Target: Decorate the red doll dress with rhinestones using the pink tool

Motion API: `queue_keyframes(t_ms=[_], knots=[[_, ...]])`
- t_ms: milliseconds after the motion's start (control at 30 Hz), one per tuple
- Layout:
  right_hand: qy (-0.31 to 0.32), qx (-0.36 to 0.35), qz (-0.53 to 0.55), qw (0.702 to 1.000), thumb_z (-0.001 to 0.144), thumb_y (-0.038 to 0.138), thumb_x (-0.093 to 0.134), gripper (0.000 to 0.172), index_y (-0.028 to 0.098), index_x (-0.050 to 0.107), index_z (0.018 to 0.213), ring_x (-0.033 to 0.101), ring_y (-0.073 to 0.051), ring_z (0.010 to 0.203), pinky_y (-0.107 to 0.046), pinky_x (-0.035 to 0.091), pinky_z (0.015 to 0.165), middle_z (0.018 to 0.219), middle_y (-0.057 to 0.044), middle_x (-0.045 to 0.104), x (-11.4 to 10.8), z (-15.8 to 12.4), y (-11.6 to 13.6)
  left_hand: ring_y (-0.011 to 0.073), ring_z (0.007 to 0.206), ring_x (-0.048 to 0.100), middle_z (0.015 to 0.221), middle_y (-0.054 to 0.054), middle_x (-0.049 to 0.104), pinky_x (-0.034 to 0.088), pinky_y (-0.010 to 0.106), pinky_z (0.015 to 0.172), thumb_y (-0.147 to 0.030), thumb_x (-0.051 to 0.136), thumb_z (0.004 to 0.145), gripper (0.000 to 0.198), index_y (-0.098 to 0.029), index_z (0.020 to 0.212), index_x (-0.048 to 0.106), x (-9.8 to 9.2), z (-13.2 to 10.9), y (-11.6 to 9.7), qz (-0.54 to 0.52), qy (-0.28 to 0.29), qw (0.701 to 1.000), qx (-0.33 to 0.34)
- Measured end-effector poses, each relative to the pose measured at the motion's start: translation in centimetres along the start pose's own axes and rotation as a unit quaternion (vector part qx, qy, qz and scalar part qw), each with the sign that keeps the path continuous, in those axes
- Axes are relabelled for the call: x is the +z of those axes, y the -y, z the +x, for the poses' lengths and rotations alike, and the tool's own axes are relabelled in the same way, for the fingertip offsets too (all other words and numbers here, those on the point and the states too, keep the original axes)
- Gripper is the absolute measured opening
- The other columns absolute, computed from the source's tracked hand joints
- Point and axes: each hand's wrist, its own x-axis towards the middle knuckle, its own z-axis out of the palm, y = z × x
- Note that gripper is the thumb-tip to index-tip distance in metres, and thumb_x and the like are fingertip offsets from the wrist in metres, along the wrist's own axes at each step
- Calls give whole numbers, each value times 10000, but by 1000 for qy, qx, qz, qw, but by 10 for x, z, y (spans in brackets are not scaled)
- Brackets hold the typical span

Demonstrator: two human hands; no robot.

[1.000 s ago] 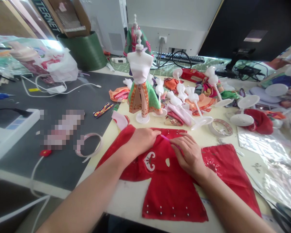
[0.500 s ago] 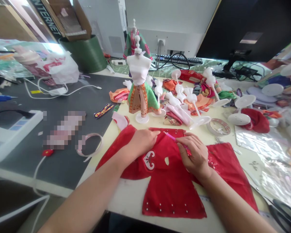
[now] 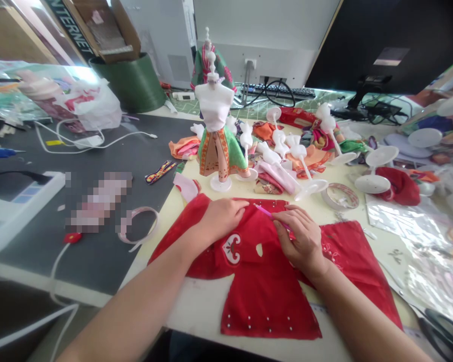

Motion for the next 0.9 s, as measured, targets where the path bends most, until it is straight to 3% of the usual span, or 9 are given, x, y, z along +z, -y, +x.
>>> queue_keyframes(t_ms=[333, 900], knots=[[4, 7, 0, 1000, 815, 88, 537, 206, 195, 573, 986, 593, -172, 735, -411, 498, 836, 788, -39, 644, 3, 0, 0, 194, 980, 649, 1089, 12, 698, 487, 290, 844, -286, 445, 894, 296, -270, 1095, 662, 7, 6, 4, 8, -29, 999, 9], [47, 12, -10, 999, 845, 114, 514, 163, 190, 575, 975, 596, -176, 765, -401, 475, 862, 820, -48, 654, 8, 2, -1, 199, 934, 659, 1043, 0, 711, 500, 299, 807, -296, 420, 900, 303, -283, 1056, 680, 4, 4, 3, -11, -21, 999, 24]])
